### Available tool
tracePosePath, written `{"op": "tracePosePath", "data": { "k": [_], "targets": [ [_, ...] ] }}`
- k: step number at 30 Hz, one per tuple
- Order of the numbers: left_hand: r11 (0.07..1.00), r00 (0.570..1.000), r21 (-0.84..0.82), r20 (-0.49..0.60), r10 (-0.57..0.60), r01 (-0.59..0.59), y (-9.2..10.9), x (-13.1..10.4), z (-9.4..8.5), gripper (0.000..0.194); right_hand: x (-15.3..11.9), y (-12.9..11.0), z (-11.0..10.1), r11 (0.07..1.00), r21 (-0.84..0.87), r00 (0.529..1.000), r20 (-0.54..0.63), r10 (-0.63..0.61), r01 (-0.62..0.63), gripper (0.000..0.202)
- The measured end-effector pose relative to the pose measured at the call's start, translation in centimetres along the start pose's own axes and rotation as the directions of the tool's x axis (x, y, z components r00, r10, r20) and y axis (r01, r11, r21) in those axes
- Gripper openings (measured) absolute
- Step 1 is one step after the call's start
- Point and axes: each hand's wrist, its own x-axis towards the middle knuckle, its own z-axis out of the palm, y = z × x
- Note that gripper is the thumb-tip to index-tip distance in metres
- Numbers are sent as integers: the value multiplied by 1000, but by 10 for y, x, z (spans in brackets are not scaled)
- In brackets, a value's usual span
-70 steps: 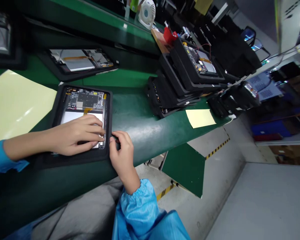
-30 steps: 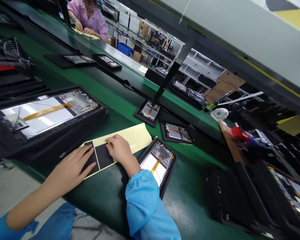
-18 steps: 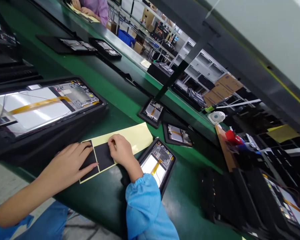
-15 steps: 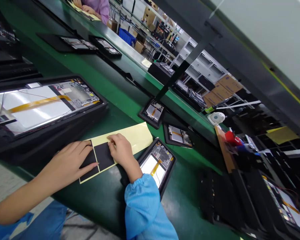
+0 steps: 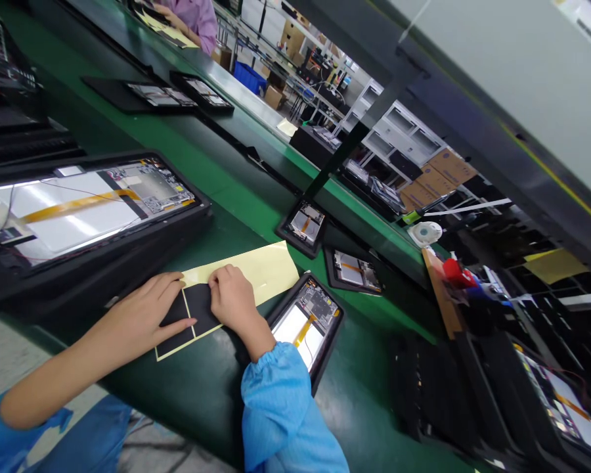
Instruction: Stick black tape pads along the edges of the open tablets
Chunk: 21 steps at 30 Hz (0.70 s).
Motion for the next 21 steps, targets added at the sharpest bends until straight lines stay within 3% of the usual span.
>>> {"op": "tracePosePath", "data": {
  "k": [7,12,16,21],
  "targets": [
    [999,1000,53,20,5,-6,3,1,-2,71,-18,-10,-18,977,162,988,-79,-130,141,13],
    [1000,999,28,52,9,-11,6,2,-3,72,-43,-29,-50,970,188,983,-132,-131,155,12],
    [998,997,24,51,60,-61,13,18,-4,64,-67,-50,-91,971,164,985,-51,-165,172,12],
    [950,945,16,114,307,-311,44,65,2,42,-87,-76,-132,981,9,975,113,-193,193,13]
  ]
}}
